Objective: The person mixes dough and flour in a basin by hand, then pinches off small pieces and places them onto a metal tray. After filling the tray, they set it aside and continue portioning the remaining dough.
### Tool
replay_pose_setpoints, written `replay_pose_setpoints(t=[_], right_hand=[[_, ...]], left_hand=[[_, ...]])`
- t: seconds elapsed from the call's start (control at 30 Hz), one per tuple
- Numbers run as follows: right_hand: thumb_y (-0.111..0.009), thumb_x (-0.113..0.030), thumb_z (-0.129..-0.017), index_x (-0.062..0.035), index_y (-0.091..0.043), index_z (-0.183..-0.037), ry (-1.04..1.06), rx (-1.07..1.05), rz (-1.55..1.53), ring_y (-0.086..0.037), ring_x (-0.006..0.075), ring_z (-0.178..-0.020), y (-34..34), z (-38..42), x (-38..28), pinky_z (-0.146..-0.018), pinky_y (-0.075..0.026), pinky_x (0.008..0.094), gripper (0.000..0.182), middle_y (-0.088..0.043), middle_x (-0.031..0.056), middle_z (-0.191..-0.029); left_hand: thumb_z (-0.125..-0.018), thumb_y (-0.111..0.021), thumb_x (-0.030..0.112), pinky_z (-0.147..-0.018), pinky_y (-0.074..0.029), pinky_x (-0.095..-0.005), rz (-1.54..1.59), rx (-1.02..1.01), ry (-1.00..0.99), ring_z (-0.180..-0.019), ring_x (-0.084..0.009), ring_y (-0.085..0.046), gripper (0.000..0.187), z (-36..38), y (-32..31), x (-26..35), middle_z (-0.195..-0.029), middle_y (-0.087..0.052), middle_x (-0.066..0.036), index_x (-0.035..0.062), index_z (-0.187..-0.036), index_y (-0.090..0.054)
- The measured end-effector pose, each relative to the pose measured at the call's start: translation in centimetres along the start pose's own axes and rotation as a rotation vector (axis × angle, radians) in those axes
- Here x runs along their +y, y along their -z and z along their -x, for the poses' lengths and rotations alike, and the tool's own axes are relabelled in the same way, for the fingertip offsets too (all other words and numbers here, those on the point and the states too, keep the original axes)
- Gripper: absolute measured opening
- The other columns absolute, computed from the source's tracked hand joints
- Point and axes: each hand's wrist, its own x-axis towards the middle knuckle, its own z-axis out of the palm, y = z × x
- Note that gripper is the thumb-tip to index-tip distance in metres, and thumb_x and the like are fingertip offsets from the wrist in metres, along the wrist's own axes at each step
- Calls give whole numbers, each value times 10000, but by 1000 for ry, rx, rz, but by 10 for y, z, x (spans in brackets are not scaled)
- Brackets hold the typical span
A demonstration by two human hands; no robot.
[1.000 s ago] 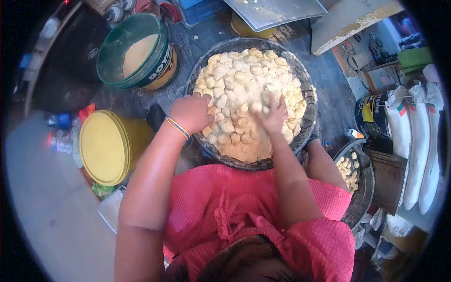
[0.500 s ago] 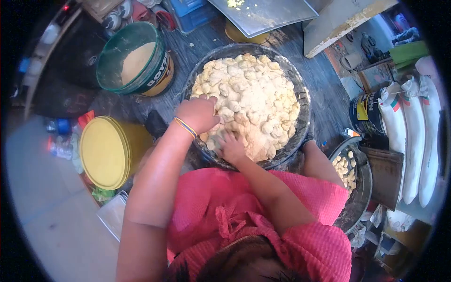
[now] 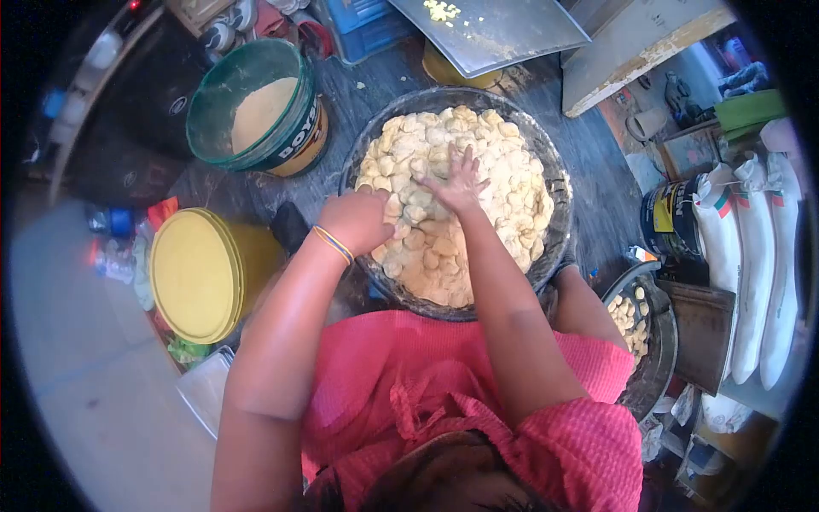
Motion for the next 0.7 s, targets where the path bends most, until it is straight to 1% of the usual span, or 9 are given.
replay_pose_setpoints(t=[0.1,0.23,0.3,0.43,0.5,0.57,0.63,0.67,0.7], right_hand=[[-553,-682,-661,-241,-201,-1423,13,-129,109,-17,383,-1363,-10,-2,-27,-997,-16,685,948,-64,148,-1486],[-631,-536,-683,-250,-348,-1355,237,-309,529,-129,379,-1340,-23,59,-49,-989,-165,674,783,-221,104,-1441],[-651,-433,-705,-214,-398,-1322,346,-314,582,-198,372,-1316,-31,89,-38,-966,-215,670,702,-278,114,-1402],[-643,-389,-717,-175,-429,-1297,455,-257,673,-263,354,-1286,-40,121,-12,-958,-280,618,654,-311,115,-1371],[-637,-369,-726,-140,-450,-1276,301,-424,418,-308,340,-1251,-26,122,-10,-959,-313,562,625,-318,131,-1360],[-650,-415,-714,-135,-445,-1279,180,-187,82,-321,341,-1234,-8,97,-6,-974,-307,535,663,-316,155,-1356],[-676,-472,-676,-132,-419,-1296,32,23,226,-330,351,-1229,12,64,3,-989,-289,539,753,-310,180,-1355],[-676,-472,-676,-132,-419,-1296,30,23,229,-330,351,-1229,10,50,9,-989,-289,539,753,-310,180,-1355],[-690,-495,-650,-134,-405,-1308,-105,102,101,-318,350,-1243,0,33,20,-1006,-281,522,803,-309,184,-1353]], left_hand=[[-750,-603,383,-817,-452,-424,-5,-11,6,-974,-339,-557,542,-2,-1,-2,-1066,-557,-188,63,-1179,-516],[-748,-604,385,-833,-449,-416,27,-11,32,-991,-336,-555,548,-3,5,2,-1087,-554,-186,63,-1182,-514],[-749,-603,382,-836,-449,-416,27,5,22,-995,-336,-554,543,-4,5,3,-1093,-553,-186,62,-1179,-515],[-750,-601,376,-831,-452,-420,14,1,21,-998,-335,-554,524,-6,0,2,-1092,-554,-187,60,-1161,-524],[-749,-601,378,-828,-453,-422,33,6,24,-996,-335,-555,521,-5,-5,-4,-1088,-556,-187,60,-1155,-528],[-749,-601,380,-825,-454,-424,51,17,34,-994,-335,-556,517,-5,-5,-7,-1084,-558,-187,61,-1149,-531],[-750,-598,378,-822,-454,-421,16,-29,55,-988,-336,-558,506,-2,-1,-7,-1081,-560,-184,63,-1142,-536],[-750,-598,378,-822,-454,-421,18,-29,52,-988,-336,-558,506,-1,-1,-5,-1081,-560,-184,63,-1142,-536],[-751,-596,374,-822,-452,-422,4,-24,56,-983,-337,-560,502,0,0,-3,-1082,-559,-181,66,-1143,-535]])
